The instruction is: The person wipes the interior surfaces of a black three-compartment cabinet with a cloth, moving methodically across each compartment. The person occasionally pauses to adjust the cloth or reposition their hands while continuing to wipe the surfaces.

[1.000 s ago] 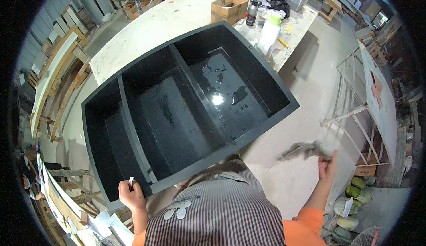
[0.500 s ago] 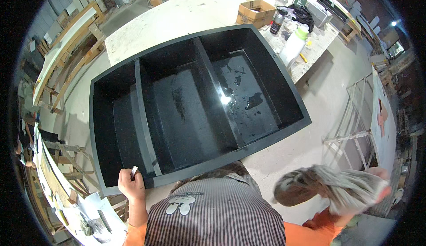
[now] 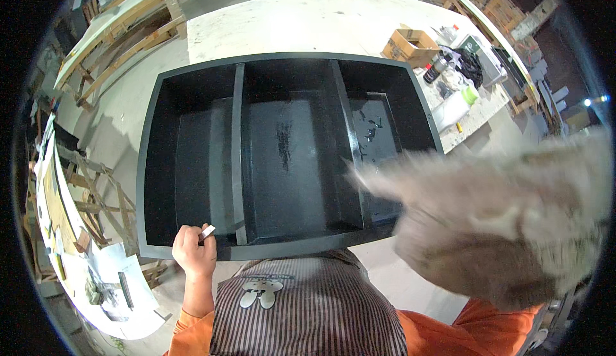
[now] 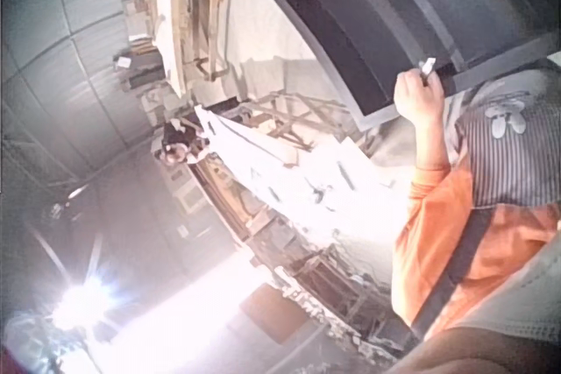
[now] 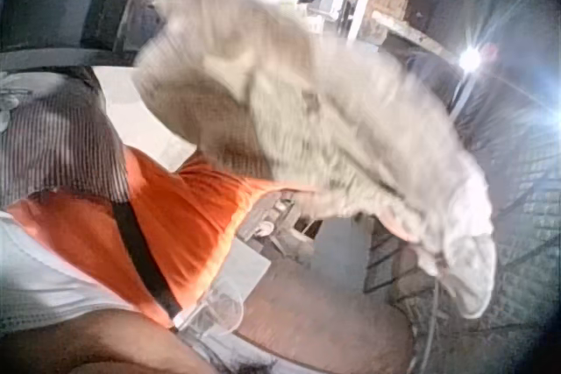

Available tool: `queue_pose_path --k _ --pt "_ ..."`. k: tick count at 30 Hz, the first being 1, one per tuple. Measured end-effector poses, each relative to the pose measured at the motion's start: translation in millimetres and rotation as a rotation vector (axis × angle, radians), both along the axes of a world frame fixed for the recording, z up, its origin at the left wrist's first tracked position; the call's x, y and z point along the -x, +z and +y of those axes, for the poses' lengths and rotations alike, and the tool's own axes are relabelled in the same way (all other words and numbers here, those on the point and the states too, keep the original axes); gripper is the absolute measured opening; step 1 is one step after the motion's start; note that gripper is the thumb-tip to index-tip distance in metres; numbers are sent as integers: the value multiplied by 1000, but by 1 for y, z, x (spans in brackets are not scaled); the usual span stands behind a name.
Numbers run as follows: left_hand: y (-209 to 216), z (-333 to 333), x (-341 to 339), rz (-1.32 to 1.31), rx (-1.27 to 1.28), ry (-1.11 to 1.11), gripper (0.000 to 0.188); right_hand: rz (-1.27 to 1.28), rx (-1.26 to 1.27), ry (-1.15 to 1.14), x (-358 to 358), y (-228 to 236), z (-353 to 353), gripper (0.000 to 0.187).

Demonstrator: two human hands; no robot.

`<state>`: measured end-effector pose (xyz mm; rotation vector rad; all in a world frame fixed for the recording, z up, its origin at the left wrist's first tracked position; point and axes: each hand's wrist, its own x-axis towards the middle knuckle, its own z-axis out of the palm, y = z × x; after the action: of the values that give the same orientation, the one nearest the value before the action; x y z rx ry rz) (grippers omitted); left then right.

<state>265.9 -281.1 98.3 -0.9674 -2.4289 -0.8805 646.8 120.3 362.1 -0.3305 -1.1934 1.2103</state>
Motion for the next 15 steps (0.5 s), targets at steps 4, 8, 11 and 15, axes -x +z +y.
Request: queue_pose_path --k 4,8,11,15 --pt "0 1 -1 23 -29 4 25 23 -25 342 94 28 23 39" --pt "1 2 -2 30 -34 6 26 -88 44 686 194 15 18 37" --pt "3 2 -2 28 -33 10 27 -469 254 958 259 -44 -14 36" --pt "2 3 -1 34 -41 1 29 -1447 -319 1296 326 -162 -64 42"
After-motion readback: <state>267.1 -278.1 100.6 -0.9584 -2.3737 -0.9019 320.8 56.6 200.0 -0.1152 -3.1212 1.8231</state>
